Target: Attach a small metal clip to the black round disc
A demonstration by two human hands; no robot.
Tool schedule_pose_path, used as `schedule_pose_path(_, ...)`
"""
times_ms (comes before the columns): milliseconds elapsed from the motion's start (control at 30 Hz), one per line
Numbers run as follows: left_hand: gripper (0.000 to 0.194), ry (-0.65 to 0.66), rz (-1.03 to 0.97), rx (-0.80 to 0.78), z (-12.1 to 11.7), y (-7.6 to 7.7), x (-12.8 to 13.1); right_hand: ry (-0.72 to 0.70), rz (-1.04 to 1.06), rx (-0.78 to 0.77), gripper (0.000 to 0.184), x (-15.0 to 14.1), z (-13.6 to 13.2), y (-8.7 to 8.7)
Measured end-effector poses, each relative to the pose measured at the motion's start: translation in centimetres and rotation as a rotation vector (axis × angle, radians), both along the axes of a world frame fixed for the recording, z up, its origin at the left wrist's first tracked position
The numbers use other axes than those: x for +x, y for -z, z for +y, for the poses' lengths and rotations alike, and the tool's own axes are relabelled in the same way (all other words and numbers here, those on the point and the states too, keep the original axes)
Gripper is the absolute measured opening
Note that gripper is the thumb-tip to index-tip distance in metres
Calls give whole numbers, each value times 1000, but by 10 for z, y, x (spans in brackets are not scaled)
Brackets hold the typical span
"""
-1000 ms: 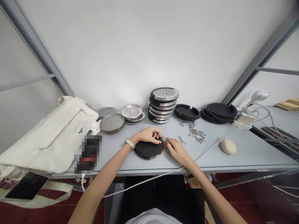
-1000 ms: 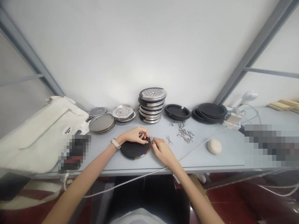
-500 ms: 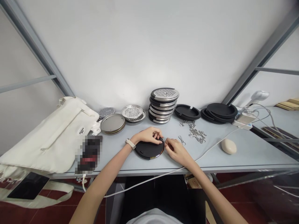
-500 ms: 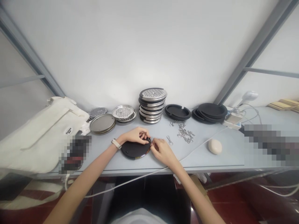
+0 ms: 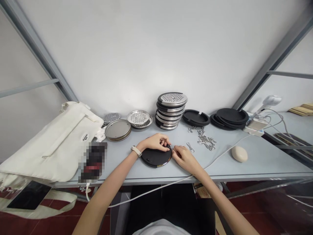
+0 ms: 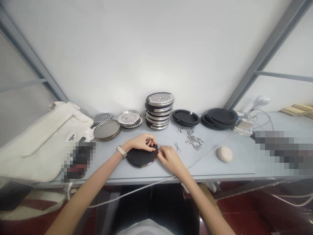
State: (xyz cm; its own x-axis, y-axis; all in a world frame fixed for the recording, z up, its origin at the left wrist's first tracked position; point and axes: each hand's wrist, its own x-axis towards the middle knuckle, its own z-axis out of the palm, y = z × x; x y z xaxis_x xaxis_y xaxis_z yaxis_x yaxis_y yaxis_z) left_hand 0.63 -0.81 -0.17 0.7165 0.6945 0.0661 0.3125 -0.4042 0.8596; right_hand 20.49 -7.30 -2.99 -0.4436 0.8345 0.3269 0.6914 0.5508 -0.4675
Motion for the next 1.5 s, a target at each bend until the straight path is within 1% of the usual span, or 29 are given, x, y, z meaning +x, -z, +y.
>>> schedule_pose_path(200,17,15,-3,27,0,0,0,-22,-32,5,33,0,2,3)
schedule_pose_path(333,19,12,11,29,-1,-1,0,-53,-31,2,32,1,3,4)
schedule_pose_path(400,23,16,10,38,-2,-2,0,-57,-29,0,33,2,3,5)
schedule_pose_path(500,34,35,-8,70,-2,-3,0,-60,-31,-17,35,1,5,6)
schedule_pose_path(533,34,46,-12,76,-1,-3,0,-62,-31,-23,35,0,5,6)
schedule_pose_path(600,29,59,-15,75,-1,-3,0,-69,-29,-41,37,-1,7,5)
schedule_pose_path(700,22,44,-26,74,0,-3,0,-69,-24,-79,41,-3,8,2)
schedule_pose_path(933,21,13,-23,72,1,1,0,-39,-14,-169,46,-5,9,-5)
schedule_pose_path(1033,21,5,-28,59,1,2,1,-27,-11,-197,44,-5,9,-7)
schedule_pose_path(1133,21,4,-40,37,1,1,1,-32,-19,-278,37,-1,15,-11)
schedule_pose_path(1233,22,6,-33,44,1,1,1,-115,-14,-447,33,5,25,-16)
schedule_pose_path(1300,22,2,-31,51,2,1,1,-171,15,-501,31,7,31,-17)
schedule_pose_path(1333,22,-1,-34,54,2,2,1,-178,17,-503,29,7,32,-17)
schedule_pose_path(1400,20,-4,-40,56,2,3,1,-141,37,-452,27,6,31,-14)
schedule_pose_path(1467,18,1,-40,54,2,3,0,-51,109,-328,23,4,26,-11)
schedule_pose_path(1500,18,5,-37,55,1,3,0,-28,124,-282,20,3,23,-9)
